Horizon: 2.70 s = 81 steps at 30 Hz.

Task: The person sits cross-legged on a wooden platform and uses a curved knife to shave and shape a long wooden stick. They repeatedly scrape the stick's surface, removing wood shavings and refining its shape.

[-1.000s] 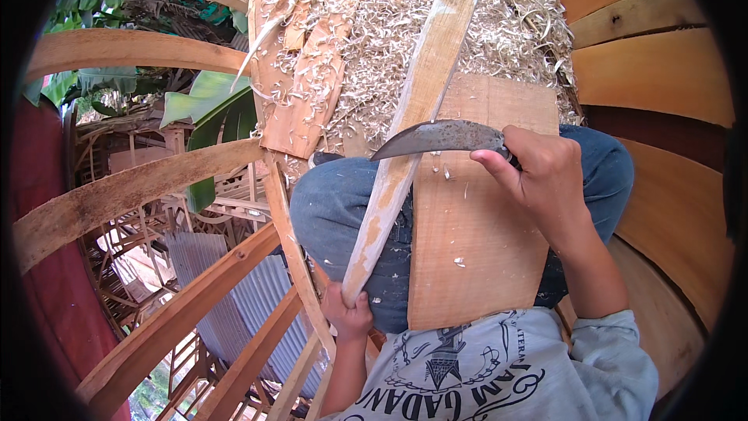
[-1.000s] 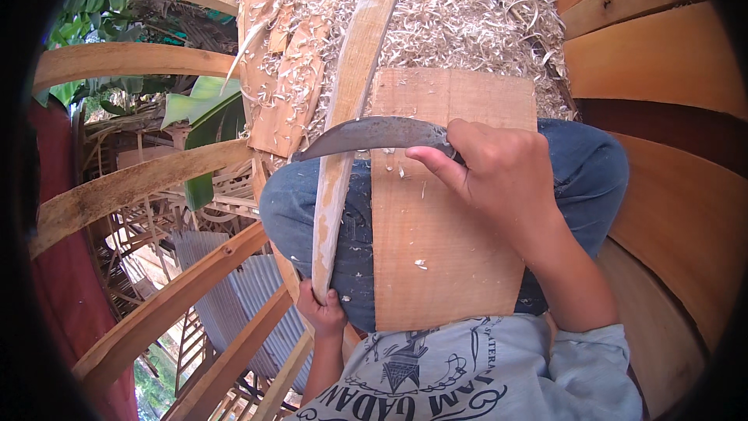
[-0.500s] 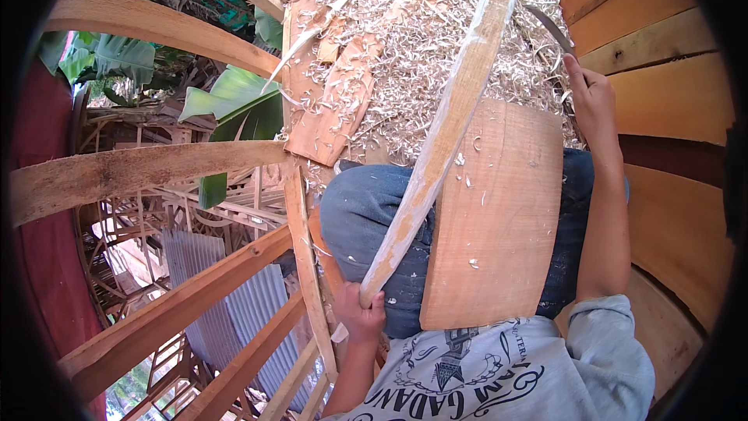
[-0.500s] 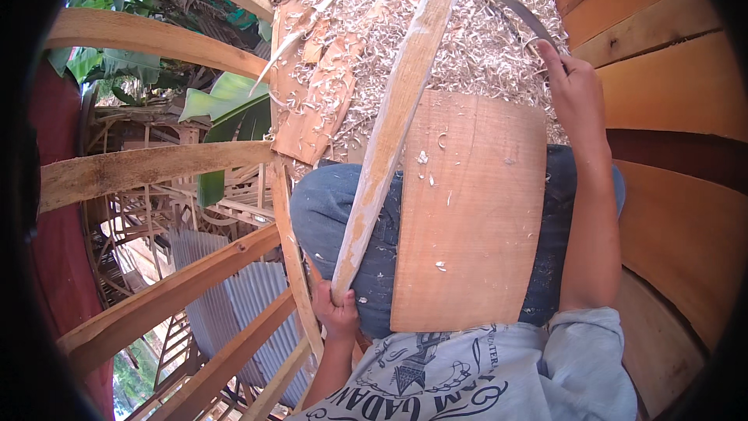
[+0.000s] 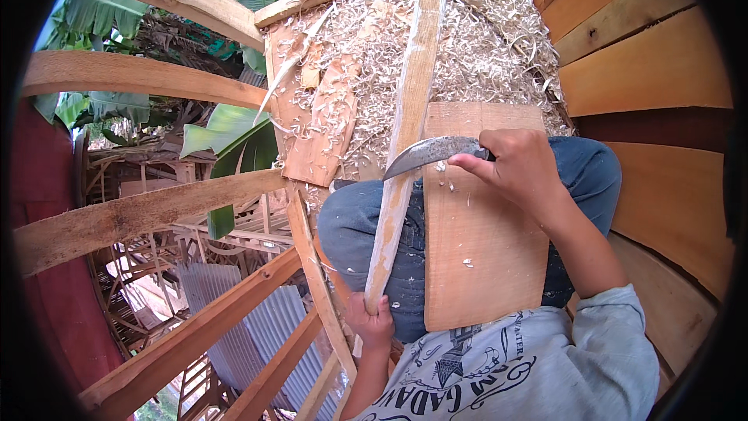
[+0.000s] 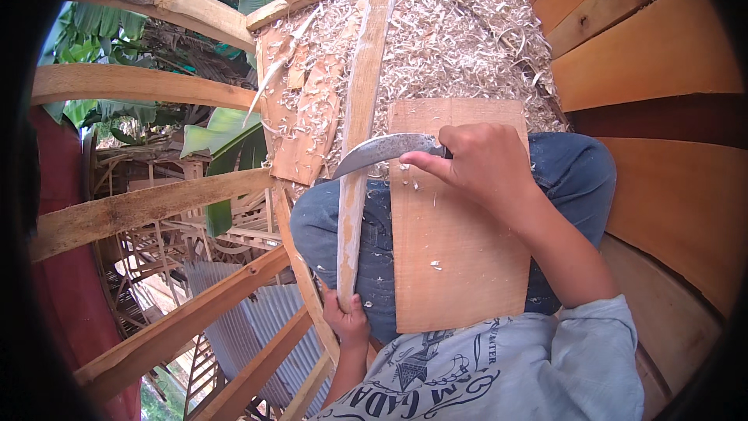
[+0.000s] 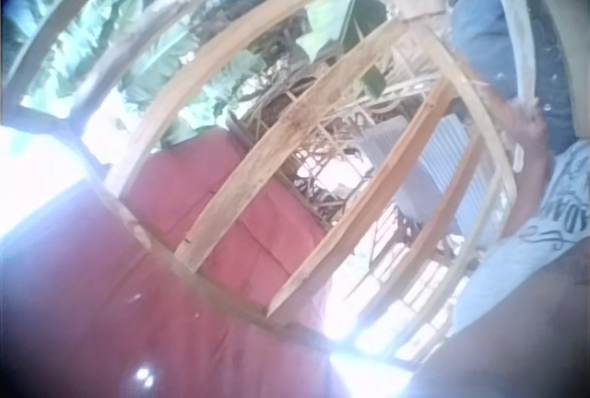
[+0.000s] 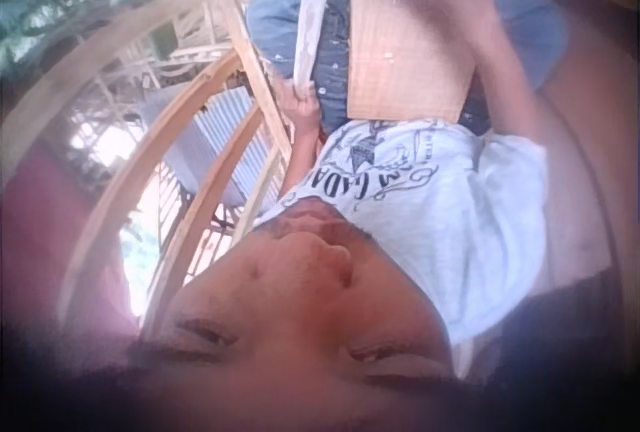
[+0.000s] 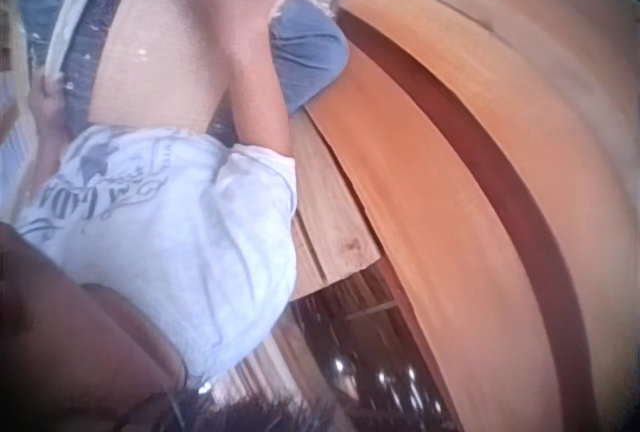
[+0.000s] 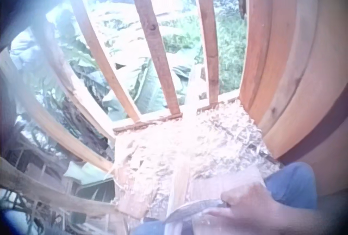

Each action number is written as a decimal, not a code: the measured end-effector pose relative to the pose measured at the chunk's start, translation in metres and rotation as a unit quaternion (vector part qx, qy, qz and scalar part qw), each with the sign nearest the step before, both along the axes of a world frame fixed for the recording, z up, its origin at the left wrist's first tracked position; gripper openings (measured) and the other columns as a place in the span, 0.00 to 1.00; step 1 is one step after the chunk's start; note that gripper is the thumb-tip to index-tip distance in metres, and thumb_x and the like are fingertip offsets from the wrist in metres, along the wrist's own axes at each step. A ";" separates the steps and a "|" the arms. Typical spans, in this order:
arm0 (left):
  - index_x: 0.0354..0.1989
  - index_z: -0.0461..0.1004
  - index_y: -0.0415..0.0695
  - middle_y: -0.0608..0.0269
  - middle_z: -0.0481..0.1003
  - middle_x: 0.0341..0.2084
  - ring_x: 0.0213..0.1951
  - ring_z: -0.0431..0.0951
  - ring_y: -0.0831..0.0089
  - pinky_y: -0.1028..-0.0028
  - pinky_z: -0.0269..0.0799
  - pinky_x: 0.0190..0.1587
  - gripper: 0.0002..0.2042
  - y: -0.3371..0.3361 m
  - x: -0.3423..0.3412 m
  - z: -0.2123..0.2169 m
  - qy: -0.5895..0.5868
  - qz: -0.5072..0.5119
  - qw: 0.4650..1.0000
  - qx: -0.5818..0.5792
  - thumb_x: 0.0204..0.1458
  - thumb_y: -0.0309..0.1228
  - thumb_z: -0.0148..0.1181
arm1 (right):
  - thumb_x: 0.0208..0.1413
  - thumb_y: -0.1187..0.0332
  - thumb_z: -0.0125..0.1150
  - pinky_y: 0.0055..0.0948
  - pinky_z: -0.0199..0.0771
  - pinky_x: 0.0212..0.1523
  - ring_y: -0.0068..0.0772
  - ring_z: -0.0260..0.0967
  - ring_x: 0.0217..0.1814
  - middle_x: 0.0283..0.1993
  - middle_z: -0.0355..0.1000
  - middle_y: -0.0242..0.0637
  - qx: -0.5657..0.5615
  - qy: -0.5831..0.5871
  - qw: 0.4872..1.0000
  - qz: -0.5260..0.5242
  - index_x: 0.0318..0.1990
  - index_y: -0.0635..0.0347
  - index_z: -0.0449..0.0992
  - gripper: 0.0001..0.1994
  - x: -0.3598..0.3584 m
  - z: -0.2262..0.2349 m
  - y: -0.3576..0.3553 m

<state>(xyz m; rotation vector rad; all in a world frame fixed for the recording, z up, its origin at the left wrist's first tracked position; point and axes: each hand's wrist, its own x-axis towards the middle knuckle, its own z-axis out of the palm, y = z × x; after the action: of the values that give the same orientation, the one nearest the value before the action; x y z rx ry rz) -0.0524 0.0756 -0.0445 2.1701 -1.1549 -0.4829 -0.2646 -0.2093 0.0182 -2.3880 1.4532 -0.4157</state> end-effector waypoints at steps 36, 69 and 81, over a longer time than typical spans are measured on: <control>0.39 0.64 0.43 0.43 0.71 0.24 0.30 0.73 0.42 0.57 0.66 0.30 0.07 -0.023 0.019 0.066 0.101 -0.133 0.967 0.194 0.55 0.30 0.53 | 0.49 0.40 0.57 0.39 0.69 0.23 0.46 0.69 0.17 0.12 0.67 0.45 0.104 -0.112 0.988 0.023 0.16 0.63 0.74 0.30 0.011 0.012 0.037; 0.33 0.64 0.40 0.41 0.69 0.16 0.24 0.71 0.40 0.56 0.63 0.23 0.06 -0.047 0.027 0.068 0.122 -0.171 0.953 0.220 0.54 0.28 0.54 | 0.46 0.31 0.51 0.37 0.73 0.26 0.46 0.71 0.19 0.13 0.68 0.46 0.097 -0.009 0.995 -0.013 0.17 0.64 0.77 0.37 0.010 -0.007 -0.015; 0.35 0.61 0.42 0.39 0.70 0.16 0.23 0.72 0.39 0.48 0.65 0.25 0.08 -0.039 0.009 0.058 -0.015 -0.149 0.960 0.235 0.50 0.27 0.53 | 0.51 0.34 0.51 0.36 0.62 0.19 0.37 0.62 0.13 0.10 0.63 0.43 0.123 -0.156 0.938 -0.283 0.13 0.68 0.71 0.38 -0.093 -0.031 -0.111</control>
<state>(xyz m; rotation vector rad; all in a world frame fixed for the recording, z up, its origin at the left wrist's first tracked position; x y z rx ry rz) -0.0439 0.0369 0.0132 2.4059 -1.5162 -0.9389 -0.3572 -0.3203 -0.0125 -1.5955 1.8859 -0.6630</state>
